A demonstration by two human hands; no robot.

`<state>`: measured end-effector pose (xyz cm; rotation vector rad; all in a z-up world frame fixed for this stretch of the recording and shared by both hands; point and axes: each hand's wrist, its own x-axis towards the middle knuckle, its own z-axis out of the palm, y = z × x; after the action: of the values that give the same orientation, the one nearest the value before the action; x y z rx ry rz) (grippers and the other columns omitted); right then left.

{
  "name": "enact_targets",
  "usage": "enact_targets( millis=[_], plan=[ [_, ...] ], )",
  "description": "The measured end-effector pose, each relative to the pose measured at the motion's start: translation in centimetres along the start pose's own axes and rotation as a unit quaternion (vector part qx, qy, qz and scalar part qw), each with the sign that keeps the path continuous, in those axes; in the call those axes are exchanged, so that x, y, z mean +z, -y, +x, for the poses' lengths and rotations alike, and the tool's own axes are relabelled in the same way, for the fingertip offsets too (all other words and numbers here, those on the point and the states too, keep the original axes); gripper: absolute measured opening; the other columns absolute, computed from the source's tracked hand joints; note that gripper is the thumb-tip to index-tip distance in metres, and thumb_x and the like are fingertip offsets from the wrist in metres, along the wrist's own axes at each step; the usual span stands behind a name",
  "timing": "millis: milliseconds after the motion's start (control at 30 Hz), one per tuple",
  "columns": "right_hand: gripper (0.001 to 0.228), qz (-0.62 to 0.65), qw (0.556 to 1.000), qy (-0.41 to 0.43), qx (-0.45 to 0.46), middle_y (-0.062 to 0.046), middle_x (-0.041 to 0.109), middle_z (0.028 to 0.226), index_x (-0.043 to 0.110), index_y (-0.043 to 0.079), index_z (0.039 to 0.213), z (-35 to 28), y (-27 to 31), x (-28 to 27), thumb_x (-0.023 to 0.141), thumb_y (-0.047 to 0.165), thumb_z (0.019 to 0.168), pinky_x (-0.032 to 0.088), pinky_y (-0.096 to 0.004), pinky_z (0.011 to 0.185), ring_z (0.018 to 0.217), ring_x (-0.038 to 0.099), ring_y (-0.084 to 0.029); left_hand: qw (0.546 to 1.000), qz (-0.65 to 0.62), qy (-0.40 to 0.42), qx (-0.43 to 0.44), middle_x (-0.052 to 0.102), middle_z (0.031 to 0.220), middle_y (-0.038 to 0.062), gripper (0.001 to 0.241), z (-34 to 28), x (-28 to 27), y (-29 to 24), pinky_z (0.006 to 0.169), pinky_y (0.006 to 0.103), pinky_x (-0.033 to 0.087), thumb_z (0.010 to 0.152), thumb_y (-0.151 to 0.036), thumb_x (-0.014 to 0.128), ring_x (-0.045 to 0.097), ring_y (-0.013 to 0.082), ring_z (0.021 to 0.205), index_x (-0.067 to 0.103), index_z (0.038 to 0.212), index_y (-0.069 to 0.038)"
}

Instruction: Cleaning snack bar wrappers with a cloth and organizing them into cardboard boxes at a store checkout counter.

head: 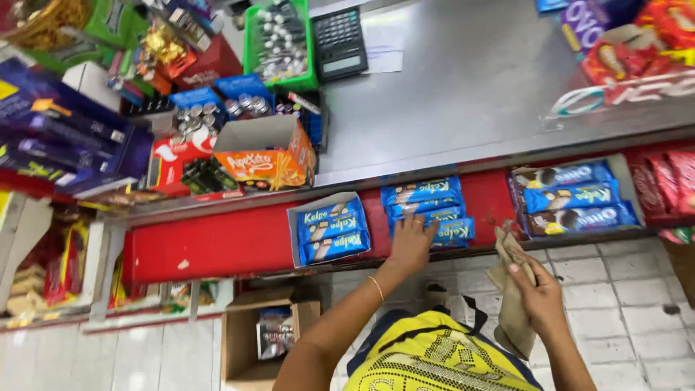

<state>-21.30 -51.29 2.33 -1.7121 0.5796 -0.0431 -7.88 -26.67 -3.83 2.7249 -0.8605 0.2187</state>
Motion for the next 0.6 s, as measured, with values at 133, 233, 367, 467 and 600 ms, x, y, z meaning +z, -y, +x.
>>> enact_targets(
  millis=[133,233,367,467,600],
  plan=[
    [0.038,-0.016,0.996,0.090,0.019,-0.014,0.071,0.118,0.069,0.003,0.134,4.0,1.3,1.7,0.064,0.012,0.098,0.046,-0.031,0.088,0.100,0.059,-0.021,0.999,-0.031,-0.022,-0.007,0.063,0.122,0.013,0.030,-0.5,1.2,0.1,0.088,0.0500,0.043,0.083,-0.019,0.066,0.057,0.0365,0.112,0.074,0.112,-0.016],
    [0.042,-0.079,0.981,0.171,-0.042,-0.015,0.074,0.119,0.069,0.000,0.131,6.9,0.6,3.5,0.068,0.017,0.092,0.049,-0.033,0.092,0.101,0.065,-0.023,0.994,-0.087,-0.035,-0.064,0.058,0.126,0.013,0.036,-0.6,-2.5,-1.0,0.085,0.0482,0.042,0.084,-0.018,0.071,0.053,0.0362,0.108,0.071,0.119,-0.016],
    [0.045,-0.112,0.950,0.272,-0.107,-0.010,0.073,0.130,0.069,0.008,0.134,7.9,3.4,5.7,0.068,0.011,0.089,0.048,-0.034,0.101,0.113,0.066,-0.022,0.976,-0.099,-0.153,-0.118,0.061,0.090,0.011,0.039,-2.8,-8.7,1.8,0.073,0.0449,0.047,0.076,-0.004,0.066,0.060,0.0344,0.082,0.072,0.115,-0.005],
    [0.045,-0.144,0.922,0.311,-0.183,-0.008,0.071,0.119,0.071,0.013,0.132,9.0,3.1,6.9,0.072,0.017,0.087,0.048,-0.033,0.099,0.107,0.065,-0.022,0.949,-0.062,-0.233,-0.203,0.059,0.079,0.011,0.023,-5.4,-9.3,7.9,0.065,0.0437,0.045,0.070,-0.002,0.064,0.056,0.0319,0.071,0.069,0.093,-0.006],
    [0.045,-0.139,0.920,0.337,-0.142,-0.007,0.071,0.125,0.072,0.013,0.132,9.2,3.7,8.1,0.072,0.015,0.088,0.048,-0.034,0.102,0.112,0.066,-0.021,0.942,0.026,-0.036,-0.334,0.062,0.126,0.013,0.046,-8.6,-6.3,16.1,0.088,0.0511,0.047,0.077,-0.007,0.061,0.058,0.0379,0.112,0.066,0.123,-0.007]
  ],
)
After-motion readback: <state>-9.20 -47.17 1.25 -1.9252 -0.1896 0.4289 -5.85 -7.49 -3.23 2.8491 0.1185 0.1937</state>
